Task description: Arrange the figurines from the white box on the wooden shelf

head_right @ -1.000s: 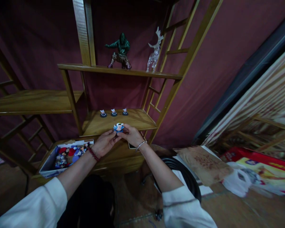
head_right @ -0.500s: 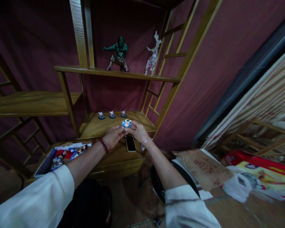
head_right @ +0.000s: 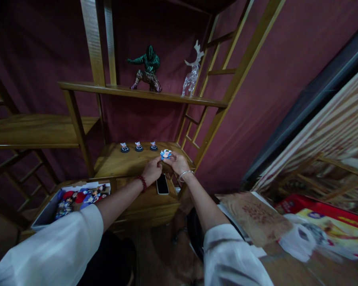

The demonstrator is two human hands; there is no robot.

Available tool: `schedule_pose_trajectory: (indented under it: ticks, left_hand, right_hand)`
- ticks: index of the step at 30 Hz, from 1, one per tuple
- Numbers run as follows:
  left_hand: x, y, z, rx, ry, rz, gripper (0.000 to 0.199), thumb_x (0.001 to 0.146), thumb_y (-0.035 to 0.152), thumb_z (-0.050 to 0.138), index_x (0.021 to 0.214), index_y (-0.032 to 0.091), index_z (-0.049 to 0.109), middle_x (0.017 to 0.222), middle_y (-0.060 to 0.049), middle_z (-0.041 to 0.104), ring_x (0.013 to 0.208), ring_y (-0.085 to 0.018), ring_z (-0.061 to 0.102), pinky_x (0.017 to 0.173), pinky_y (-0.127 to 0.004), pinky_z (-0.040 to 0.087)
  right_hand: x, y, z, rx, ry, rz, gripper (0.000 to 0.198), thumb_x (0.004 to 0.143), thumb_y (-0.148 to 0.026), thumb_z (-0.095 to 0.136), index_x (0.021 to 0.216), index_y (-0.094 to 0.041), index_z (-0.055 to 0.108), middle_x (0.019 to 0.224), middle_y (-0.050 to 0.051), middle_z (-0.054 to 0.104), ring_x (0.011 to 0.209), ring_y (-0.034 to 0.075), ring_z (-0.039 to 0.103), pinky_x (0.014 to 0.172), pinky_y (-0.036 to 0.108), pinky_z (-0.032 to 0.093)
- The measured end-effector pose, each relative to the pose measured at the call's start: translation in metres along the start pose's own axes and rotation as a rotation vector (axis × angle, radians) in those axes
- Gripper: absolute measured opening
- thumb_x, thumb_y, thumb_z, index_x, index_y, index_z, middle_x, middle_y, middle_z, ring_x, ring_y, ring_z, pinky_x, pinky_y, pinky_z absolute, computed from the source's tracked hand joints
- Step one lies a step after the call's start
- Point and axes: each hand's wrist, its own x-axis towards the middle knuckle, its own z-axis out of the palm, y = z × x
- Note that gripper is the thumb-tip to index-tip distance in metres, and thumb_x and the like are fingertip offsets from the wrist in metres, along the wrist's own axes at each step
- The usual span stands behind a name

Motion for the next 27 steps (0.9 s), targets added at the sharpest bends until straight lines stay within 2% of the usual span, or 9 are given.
schedule_pose_trajectory:
  ticks: [2,5,9,13,16,21,27]
  left_hand:
    - [0.005,-0.002,0.002,0.288,-0.021,0.095,0.044,0.068,0.009,0.046,0.112,0.009,0.052,0.113,-0.016,0.054,0.11,-0.027,0.044,0.097,-0.038,0.027]
    - [0.013,-0.005,0.005,0.444,-0.074,0.211,0.05,0.07,0.009,0.041,0.12,0.004,0.044,0.121,-0.019,0.047,0.118,-0.026,0.037,0.101,-0.037,0.021]
    - [0.024,-0.012,0.009,0.492,-0.116,0.274,0.054,0.072,0.01,0.039,0.125,0.003,0.037,0.13,-0.018,0.038,0.125,-0.024,0.027,0.105,-0.035,0.013]
    - [0.033,-0.017,0.011,0.533,-0.152,0.256,0.056,0.073,0.012,0.038,0.127,0.0,0.033,0.135,-0.02,0.031,0.129,-0.025,0.017,0.106,-0.035,0.011]
    - [0.039,-0.018,0.013,0.52,-0.164,0.217,0.057,0.073,0.013,0.039,0.129,0.004,0.031,0.137,-0.017,0.029,0.129,-0.024,0.017,0.105,-0.038,0.012]
    - [0.049,-0.022,0.019,0.474,-0.148,0.187,0.054,0.076,0.017,0.039,0.128,0.005,0.032,0.137,-0.017,0.029,0.129,-0.024,0.018,0.105,-0.038,0.013]
    - [0.06,-0.025,0.023,0.534,-0.156,0.202,0.053,0.079,0.021,0.036,0.128,0.004,0.029,0.136,-0.018,0.03,0.128,-0.024,0.021,0.104,-0.037,0.016]
  right_hand:
    - [0.006,0.004,-0.002,-0.005,0.005,-0.003,0.037,0.056,-0.034,0.071,0.087,-0.016,0.06,0.089,0.005,0.066,0.086,0.018,0.06,0.086,0.035,0.045]
    - [0.016,0.011,-0.004,0.011,0.016,0.002,0.037,0.055,-0.034,0.071,0.085,-0.016,0.059,0.088,0.005,0.066,0.085,0.017,0.06,0.086,0.035,0.045]
    - [0.029,0.021,-0.005,0.018,0.041,0.011,0.04,0.053,-0.034,0.073,0.085,-0.015,0.058,0.088,0.006,0.065,0.081,0.016,0.061,0.084,0.034,0.046]
    - [0.04,0.028,-0.006,-0.008,0.058,0.019,0.04,0.052,-0.034,0.073,0.085,-0.015,0.058,0.086,0.005,0.065,0.08,0.016,0.06,0.083,0.033,0.046]
    - [0.047,0.033,-0.008,-0.008,0.058,0.031,0.04,0.053,-0.032,0.073,0.086,-0.015,0.058,0.085,0.004,0.065,0.08,0.015,0.06,0.082,0.032,0.046]
    - [0.061,0.043,-0.01,-0.029,0.057,0.032,0.039,0.054,-0.031,0.072,0.086,-0.016,0.057,0.083,0.003,0.064,0.078,0.014,0.059,0.083,0.033,0.045]
    - [0.071,0.051,-0.01,0.02,0.095,-0.015,0.047,0.051,-0.031,0.072,0.091,-0.016,0.052,0.093,0.006,0.061,0.084,0.015,0.057,0.084,0.033,0.044]
